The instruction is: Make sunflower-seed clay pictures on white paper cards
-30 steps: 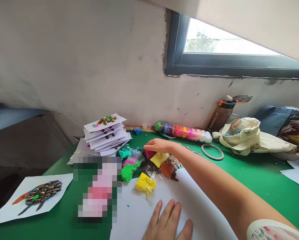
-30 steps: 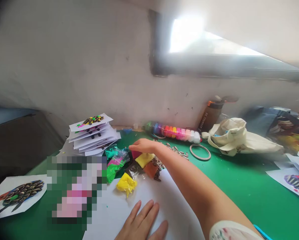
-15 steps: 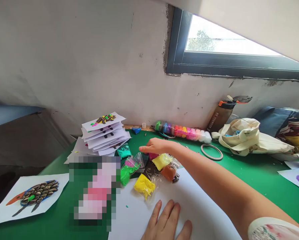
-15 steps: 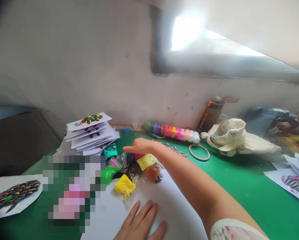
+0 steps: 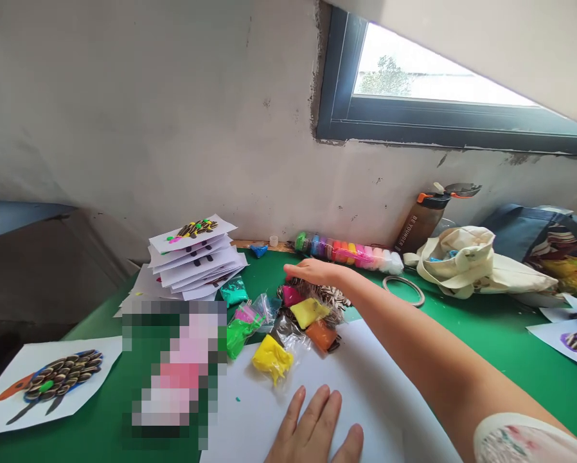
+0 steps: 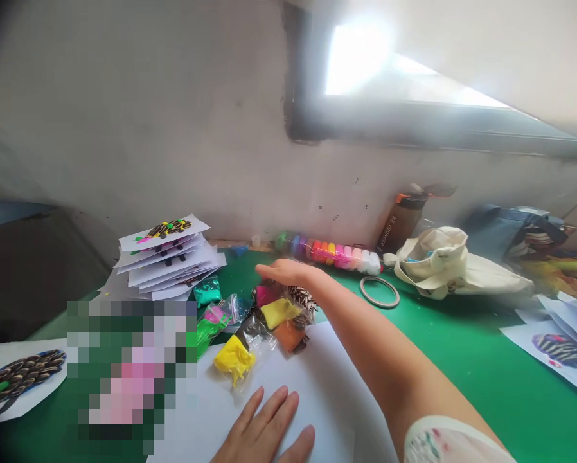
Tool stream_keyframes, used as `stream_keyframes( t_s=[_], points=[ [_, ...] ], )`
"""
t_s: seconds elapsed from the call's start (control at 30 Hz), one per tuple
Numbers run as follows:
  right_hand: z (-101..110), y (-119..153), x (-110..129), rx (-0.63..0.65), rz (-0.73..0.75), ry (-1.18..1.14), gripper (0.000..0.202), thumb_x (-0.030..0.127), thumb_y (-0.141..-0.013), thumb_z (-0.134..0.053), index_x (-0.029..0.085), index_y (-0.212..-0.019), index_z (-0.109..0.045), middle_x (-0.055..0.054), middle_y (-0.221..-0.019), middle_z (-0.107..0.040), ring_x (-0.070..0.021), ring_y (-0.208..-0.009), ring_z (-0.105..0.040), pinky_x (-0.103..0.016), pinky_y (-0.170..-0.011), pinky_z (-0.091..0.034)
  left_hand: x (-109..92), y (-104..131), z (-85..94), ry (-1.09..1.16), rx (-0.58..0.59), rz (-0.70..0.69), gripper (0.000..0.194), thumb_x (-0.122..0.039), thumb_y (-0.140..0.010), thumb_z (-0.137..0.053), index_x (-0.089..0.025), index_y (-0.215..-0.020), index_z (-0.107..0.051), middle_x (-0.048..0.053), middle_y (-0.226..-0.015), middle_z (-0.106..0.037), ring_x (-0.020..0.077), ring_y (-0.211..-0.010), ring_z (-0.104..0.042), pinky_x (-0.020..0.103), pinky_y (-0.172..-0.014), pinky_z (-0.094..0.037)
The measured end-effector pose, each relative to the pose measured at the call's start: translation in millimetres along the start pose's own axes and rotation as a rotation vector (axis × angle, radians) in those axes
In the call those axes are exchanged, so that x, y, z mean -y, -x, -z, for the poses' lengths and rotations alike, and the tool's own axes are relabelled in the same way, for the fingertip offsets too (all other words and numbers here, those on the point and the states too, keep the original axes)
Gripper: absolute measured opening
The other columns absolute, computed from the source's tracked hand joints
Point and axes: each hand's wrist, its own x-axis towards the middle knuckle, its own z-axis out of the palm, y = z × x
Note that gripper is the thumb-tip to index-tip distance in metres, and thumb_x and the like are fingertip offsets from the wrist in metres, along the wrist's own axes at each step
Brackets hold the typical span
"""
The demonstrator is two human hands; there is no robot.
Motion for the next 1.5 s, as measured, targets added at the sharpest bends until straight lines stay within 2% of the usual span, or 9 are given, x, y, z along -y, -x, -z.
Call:
stream_keyframes(
  t_s=[0.1, 0.2, 0.4, 0.6, 0.77, 0.9, 1.1, 1.3, 1.5],
  points=[
    [13.8, 28.1, -13.5, -0.103, -0.006, -0.103, 0.068, 0.071, -0.086, -0.032, 0.020, -0.104, -0.074, -0.006, -0.116, -0.069, -0.0256, -0.110, -0.061, -0.036, -0.101, -0.040, 10.9, -4.0, 6.0, -0.027, 0.005, -0.122, 0.030, -0.026, -0.095, -0.048, -0.031, -0.123, -0.057, 0.002, -0.118, -0.068, 0.0163, -0.116, -0.060, 0.035, -0.113, -0.031],
    [14.7, 33.8, -28.1, -0.225, -0.016, -0.179, 0.071, 0.069, -0.089, -0.026, 0.018, -0.118, -0.067, -0.006, -0.125, -0.063, -0.0249, -0.117, -0.056, -0.037, -0.104, -0.038, 15.1, -7.1, 7.5, -0.041, -0.017, -0.134, 0.027, -0.026, -0.095, -0.048, -0.031, -0.119, -0.060, 0.001, -0.116, -0.069, 0.0166, -0.113, -0.062, 0.037, -0.116, -0.023],
    [-4.7, 30.0, -44.7, -0.285, -0.052, -0.226, 0.060, 0.068, -0.080, -0.049, 0.020, -0.108, -0.073, -0.006, -0.117, -0.068, -0.0290, -0.116, -0.056, -0.041, -0.104, -0.036, 17.5, -4.1, 5.7, -0.052, 0.015, -0.171, 0.032, -0.028, -0.095, -0.048, -0.031, -0.127, -0.055, 0.002, -0.120, -0.067, 0.0175, -0.116, -0.059, 0.036, -0.114, -0.028],
    [-1.6, 74.5, -35.9, -0.178, -0.031, -0.348, 0.063, 0.070, -0.083, -0.042, 0.020, -0.102, -0.075, -0.006, -0.109, -0.071, -0.0257, -0.105, -0.062, -0.039, -0.098, -0.042, 13.0, 4.0, -5.6, -0.076, 0.024, -0.135, 0.035, -0.034, -0.095, -0.047, -0.032, -0.129, -0.052, 0.005, -0.126, -0.063, 0.0215, -0.125, -0.051, 0.044, -0.117, -0.020],
    [13.3, 102.3, -57.3, -0.403, -0.075, -0.396, 0.064, 0.068, -0.085, -0.040, 0.019, -0.113, -0.070, -0.008, -0.125, -0.064, -0.0277, -0.122, -0.051, -0.042, -0.108, -0.031, 8.5, 10.8, -15.7, -0.010, 0.011, -0.098, 0.036, -0.039, -0.095, -0.047, -0.033, -0.130, -0.051, 0.005, -0.131, -0.058, 0.0223, -0.132, -0.042, 0.045, -0.117, -0.016],
    [9.6, 104.6, -76.9, -0.526, -0.148, -0.399, 0.066, 0.069, -0.083, -0.042, 0.016, -0.111, -0.070, -0.010, -0.124, -0.064, -0.0326, -0.121, -0.050, -0.047, -0.107, -0.031, 8.8, 11.0, -11.1, 0.009, 0.077, -0.074, 0.038, -0.040, -0.094, -0.049, -0.034, -0.132, -0.050, 0.006, -0.136, -0.055, 0.0230, -0.134, -0.040, 0.045, -0.116, -0.021],
    [-9.3, 105.9, -62.6, -0.437, -0.094, -0.462, 0.063, 0.069, -0.082, -0.043, 0.019, -0.105, -0.073, -0.007, -0.116, -0.068, -0.0278, -0.113, -0.058, -0.042, -0.103, -0.038, 8.9, 6.3, -0.9, 0.015, 0.141, -0.071, 0.039, -0.038, -0.093, -0.052, -0.034, -0.131, -0.050, 0.004, -0.137, -0.054, 0.0221, -0.134, -0.039, 0.044, -0.116, -0.020],
    [1.9, 101.0, -70.7, -0.570, -0.108, -0.528, 0.075, 0.073, -0.085, -0.031, 0.016, -0.120, -0.065, -0.010, -0.131, -0.059, -0.0261, -0.126, -0.048, -0.039, -0.109, -0.030, 10.8, 2.8, 3.9, 0.033, 0.178, -0.071, 0.041, -0.043, -0.092, -0.050, -0.034, -0.132, -0.050, 0.005, -0.138, -0.053, 0.0224, -0.132, -0.041, 0.044, -0.115, -0.022],
    [-17.4, 90.8, -65.0, -0.547, -0.147, -0.567, 0.075, 0.074, -0.083, -0.033, 0.017, -0.117, -0.067, -0.009, -0.128, -0.061, -0.0267, -0.123, -0.051, -0.039, -0.107, -0.032, 10.9, -1.7, 9.4, 0.061, 0.126, -0.107, 0.057, -0.062, -0.087, -0.044, -0.029, -0.134, -0.049, 0.007, -0.137, -0.054, 0.0239, -0.132, -0.041, 0.041, -0.115, -0.023]
  ],
)
